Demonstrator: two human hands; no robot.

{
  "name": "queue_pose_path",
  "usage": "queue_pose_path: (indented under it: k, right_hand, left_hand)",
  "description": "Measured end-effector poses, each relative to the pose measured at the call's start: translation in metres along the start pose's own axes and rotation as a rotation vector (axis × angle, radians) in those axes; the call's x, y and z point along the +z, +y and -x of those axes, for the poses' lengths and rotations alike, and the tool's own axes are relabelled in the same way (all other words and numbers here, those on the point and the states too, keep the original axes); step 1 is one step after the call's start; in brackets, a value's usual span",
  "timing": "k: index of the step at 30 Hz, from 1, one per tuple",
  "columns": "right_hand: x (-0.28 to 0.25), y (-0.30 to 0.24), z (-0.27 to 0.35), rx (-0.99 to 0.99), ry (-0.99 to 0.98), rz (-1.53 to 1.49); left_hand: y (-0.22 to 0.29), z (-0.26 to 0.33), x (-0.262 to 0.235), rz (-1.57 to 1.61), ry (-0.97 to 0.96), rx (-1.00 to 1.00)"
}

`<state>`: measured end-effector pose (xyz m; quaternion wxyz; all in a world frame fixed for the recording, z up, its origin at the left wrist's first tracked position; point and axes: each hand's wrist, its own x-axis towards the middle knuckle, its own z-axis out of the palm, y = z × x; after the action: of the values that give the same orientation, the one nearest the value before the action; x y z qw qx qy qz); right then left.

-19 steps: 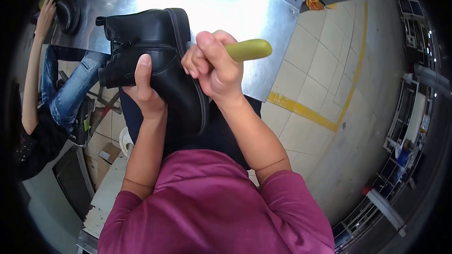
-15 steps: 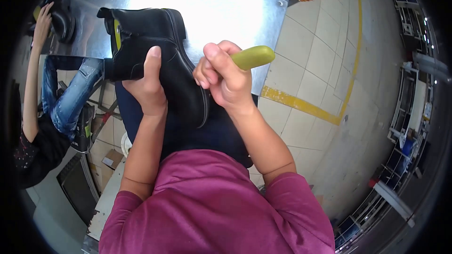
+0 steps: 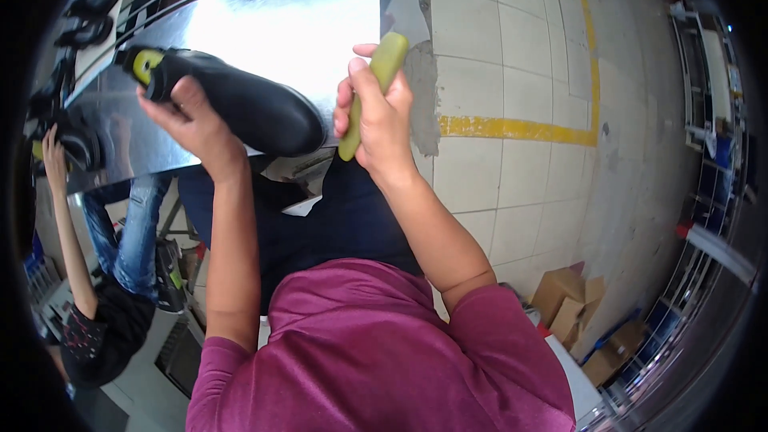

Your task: Rubbing the surface of black leather boots with a green finishing tool on a production line.

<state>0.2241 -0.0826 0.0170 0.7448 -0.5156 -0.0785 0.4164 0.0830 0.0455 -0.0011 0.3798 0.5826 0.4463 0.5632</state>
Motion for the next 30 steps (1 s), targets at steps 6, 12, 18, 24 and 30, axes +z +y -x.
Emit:
queue_pose_path:
  k: [6, 12, 18, 24, 30]
  right_hand:
    - [0.011, 0.004, -0.026, 0.002, 0.059, -0.073]
    - [0.021, 0.023, -0.036, 0.026, -0.012, -0.041]
    - [0.043, 0.036, -0.069, -0.112, 0.039, -0.091]
    - [0.072, 0.034, -0.095, -0.116, -0.289, -0.058]
    - [0.021, -0.015, -0.112, -0.349, -0.173, -0.169]
  left_hand:
    - [-0.023, -0.061, -0.014, 0.439, 0.029, -0.298]
    - [-0.072, -0.094, -0.029, 0.434, -0.168, -0.157]
    - [-0.076, -0.094, -0.027, 0.321, -0.158, -0.059]
    - [-0.073, -0.093, -0.037, 0.363, -0.089, -0.115]
    - [-0.052, -0.03, -0.099, -0.118, 0.048, -0.074]
